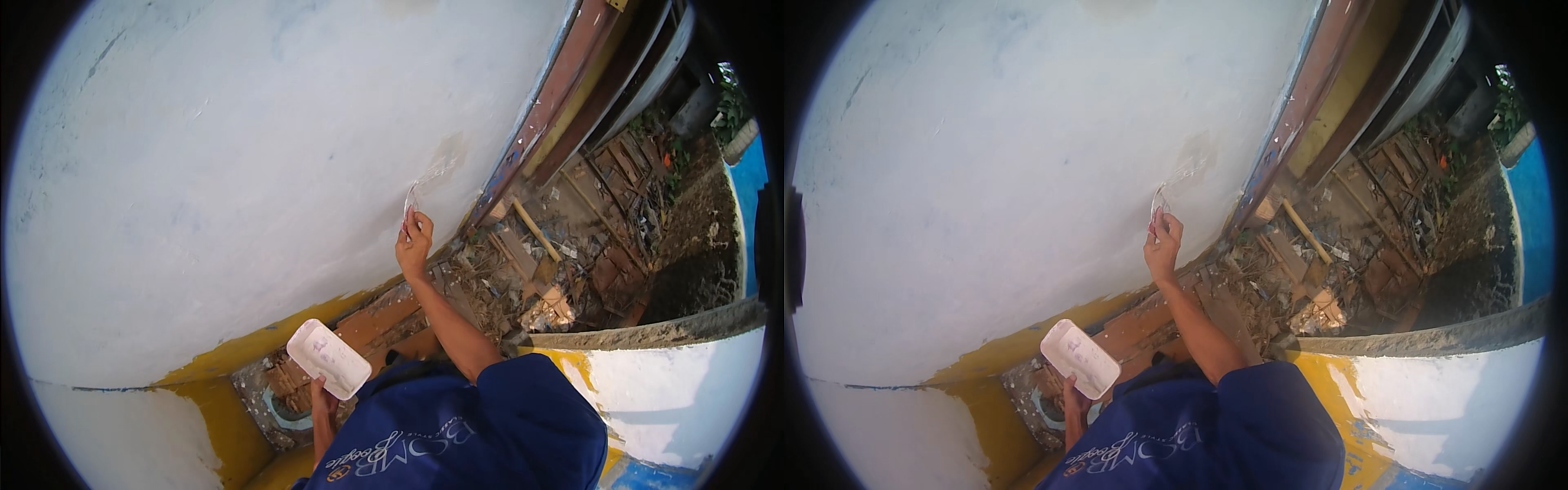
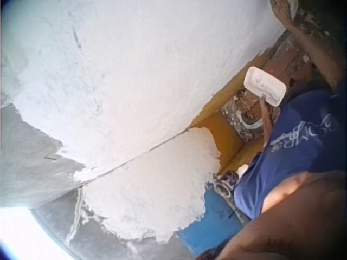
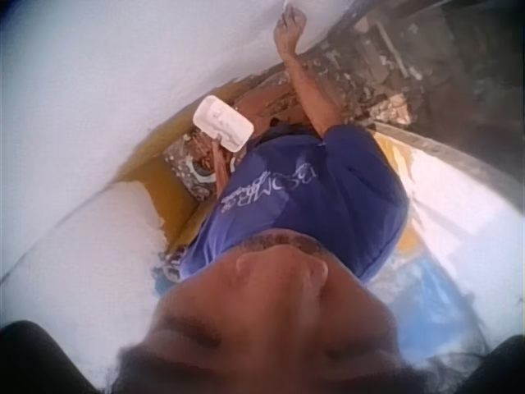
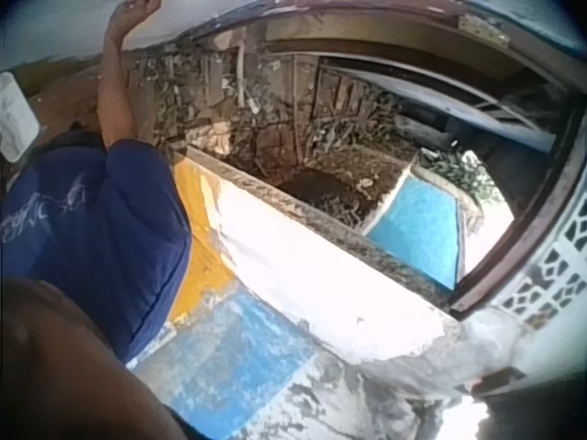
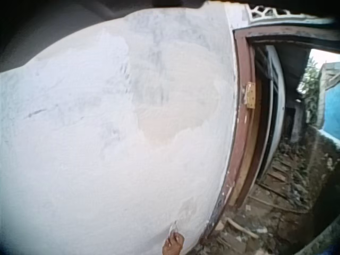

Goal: The person applies a white patching compound to a damaged wall using a red putty knife, spreading and smoothing the material over uneven areas.

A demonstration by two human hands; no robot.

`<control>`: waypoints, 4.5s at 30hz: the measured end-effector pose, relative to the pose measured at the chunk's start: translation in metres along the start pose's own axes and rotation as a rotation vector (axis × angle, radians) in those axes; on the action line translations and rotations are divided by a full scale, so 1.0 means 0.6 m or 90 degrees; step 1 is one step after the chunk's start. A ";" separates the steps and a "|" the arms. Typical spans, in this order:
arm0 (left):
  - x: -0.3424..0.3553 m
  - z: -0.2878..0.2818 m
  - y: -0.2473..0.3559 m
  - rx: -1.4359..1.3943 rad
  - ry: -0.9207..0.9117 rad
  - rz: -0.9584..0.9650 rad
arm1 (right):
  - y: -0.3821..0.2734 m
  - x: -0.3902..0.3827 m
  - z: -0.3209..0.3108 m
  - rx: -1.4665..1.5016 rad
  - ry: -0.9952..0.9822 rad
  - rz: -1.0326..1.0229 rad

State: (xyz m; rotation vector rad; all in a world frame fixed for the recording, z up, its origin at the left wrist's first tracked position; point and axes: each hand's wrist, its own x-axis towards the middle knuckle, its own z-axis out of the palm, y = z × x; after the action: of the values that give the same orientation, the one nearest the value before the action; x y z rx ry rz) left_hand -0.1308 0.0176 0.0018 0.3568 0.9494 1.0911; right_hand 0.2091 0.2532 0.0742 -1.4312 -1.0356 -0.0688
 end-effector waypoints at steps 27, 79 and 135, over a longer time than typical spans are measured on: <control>-0.021 0.004 -0.007 -0.058 0.032 0.029 | 0.123 0.149 -0.115 0.007 0.194 0.162; -0.006 0.027 -0.019 -0.039 -0.008 0.029 | 0.022 0.085 -0.032 0.063 0.134 0.122; -0.043 -0.010 -0.018 -0.037 0.014 -0.001 | 0.031 0.073 -0.065 0.001 0.058 0.091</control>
State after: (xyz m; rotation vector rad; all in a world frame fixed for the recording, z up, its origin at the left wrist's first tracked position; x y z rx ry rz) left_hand -0.1327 -0.0111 0.0036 0.2971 0.9348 1.1209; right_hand 0.2670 0.2486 0.0941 -1.4835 -0.8572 -0.0298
